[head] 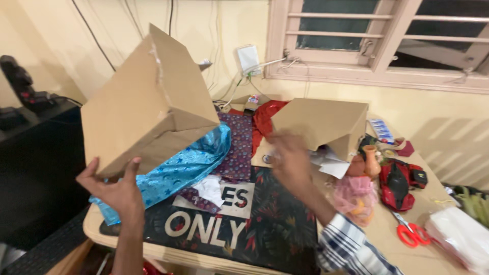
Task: The person assembles a small cardboard box on a table. They fold the flaps, tuck the tabs, and press the edges to form the box shape. The person then picks up a larger cardboard box and places it on the table.
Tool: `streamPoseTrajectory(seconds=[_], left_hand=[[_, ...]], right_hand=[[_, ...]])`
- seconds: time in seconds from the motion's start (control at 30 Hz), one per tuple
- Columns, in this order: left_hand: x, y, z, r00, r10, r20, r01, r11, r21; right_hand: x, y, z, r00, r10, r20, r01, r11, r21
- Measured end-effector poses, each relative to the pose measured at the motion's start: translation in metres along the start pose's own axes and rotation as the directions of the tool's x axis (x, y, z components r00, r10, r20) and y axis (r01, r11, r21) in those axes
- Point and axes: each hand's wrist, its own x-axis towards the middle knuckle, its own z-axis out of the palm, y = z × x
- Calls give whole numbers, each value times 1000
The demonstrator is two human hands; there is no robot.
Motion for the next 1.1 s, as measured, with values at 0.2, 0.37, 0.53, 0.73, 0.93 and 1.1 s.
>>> streamPoseTrajectory(seconds=[0.2, 0.37, 0.53, 0.73, 0.93, 1.1], left_hand=[[0, 3, -23, 990, -138, -6, 138, 990, -3], [3, -9, -46, 989, -148, -20, 149, 986, 80], [10, -21, -64, 984, -152, -91, 154, 988, 11], [13, -23, -90, 986, -128, -103, 135, 989, 58], [18, -19, -101, 987, -99, -126, 111, 990, 89], [21, -26, -107, 985, -76, -155, 90, 992, 89]], right_hand=[[25, -47, 133, 890, 270, 367, -400, 848, 347], [41, -61, 189, 668, 516, 537, -658, 746, 101], [50, -77, 220, 560, 499, 661, -586, 803, -110], [45, -38, 241, 705, 513, 490, -520, 843, -136], [47, 40, 232, 893, 442, -82, -419, 885, 201], [87, 93, 204, 724, 640, -257, -326, 645, 691]])
